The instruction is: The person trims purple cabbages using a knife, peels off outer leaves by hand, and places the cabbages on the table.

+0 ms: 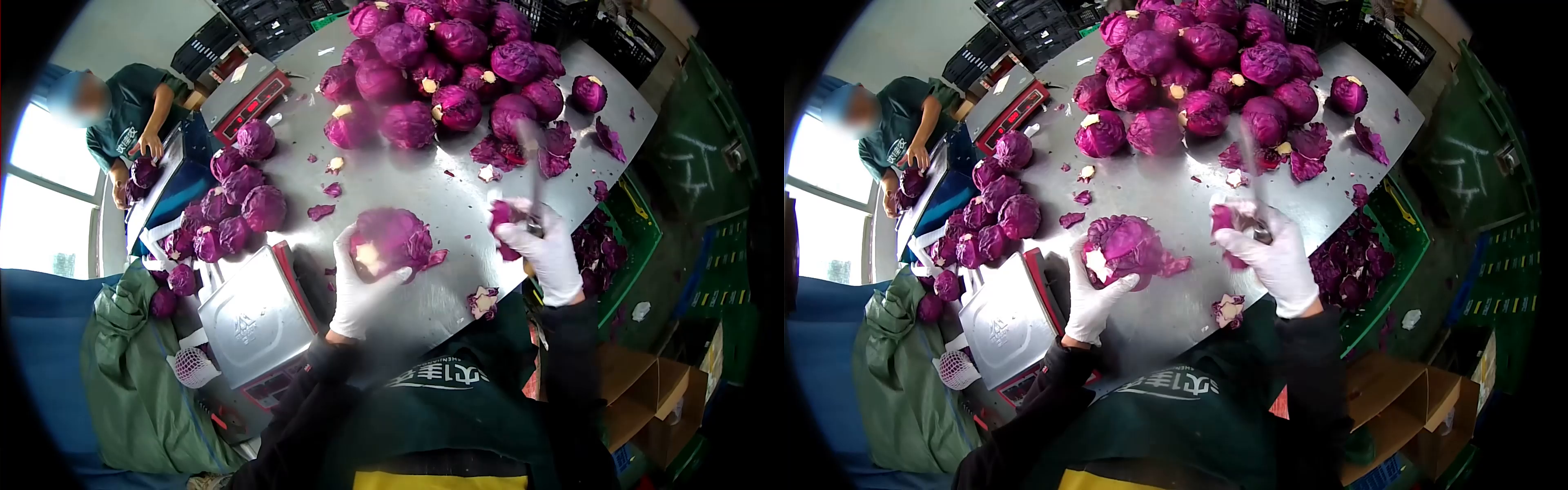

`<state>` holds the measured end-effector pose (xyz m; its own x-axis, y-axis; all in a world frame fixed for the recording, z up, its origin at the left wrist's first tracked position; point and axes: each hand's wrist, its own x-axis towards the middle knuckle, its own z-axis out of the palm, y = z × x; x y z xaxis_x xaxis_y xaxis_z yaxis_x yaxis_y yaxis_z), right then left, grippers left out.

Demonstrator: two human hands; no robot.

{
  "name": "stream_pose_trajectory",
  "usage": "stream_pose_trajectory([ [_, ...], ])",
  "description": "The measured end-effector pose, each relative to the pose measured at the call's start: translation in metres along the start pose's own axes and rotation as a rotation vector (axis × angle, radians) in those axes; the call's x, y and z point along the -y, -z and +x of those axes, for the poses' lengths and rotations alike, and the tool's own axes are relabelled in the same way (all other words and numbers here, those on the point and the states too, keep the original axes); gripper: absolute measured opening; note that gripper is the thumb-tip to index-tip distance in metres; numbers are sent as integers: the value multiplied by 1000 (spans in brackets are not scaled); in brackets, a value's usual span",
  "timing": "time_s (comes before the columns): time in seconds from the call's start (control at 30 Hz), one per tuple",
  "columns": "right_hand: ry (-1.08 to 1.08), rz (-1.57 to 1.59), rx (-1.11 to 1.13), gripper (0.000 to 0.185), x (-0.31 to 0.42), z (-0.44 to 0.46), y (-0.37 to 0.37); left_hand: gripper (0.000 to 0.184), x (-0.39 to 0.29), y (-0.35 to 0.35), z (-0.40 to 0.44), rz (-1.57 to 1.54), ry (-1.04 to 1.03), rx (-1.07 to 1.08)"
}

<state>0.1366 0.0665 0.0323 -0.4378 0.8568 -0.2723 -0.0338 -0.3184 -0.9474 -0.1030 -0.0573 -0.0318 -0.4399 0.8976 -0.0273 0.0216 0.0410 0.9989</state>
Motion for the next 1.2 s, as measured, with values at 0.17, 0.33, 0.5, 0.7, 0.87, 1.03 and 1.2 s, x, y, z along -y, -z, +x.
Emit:
stream_pose_trajectory([
  [0.17,571,-425,268,58,-45,16,-39,86,-14,-7,-4,-86,60,64],
  [0.33,772,-698,198,54,-54,19,-64,79,-19,-3,-6,-188,153,93],
  [0.5,720,-724,213,45,-49,17,-58,77,-14,-3,-10,-256,207,113],
  [0.7,657,-575,321,33,-47,21,-48,73,-8,-8,-14,-353,324,113],
  [0.87,483,58,138,8,-53,18,-37,61,4,4,-8,-770,480,183],
  [1.03,376,-71,-202,16,-48,40,-12,63,-7,16,-13,-841,583,183],
  [1.2,402,-494,239,38,-37,13,-70,64,-19,2,-16,-832,572,264],
])
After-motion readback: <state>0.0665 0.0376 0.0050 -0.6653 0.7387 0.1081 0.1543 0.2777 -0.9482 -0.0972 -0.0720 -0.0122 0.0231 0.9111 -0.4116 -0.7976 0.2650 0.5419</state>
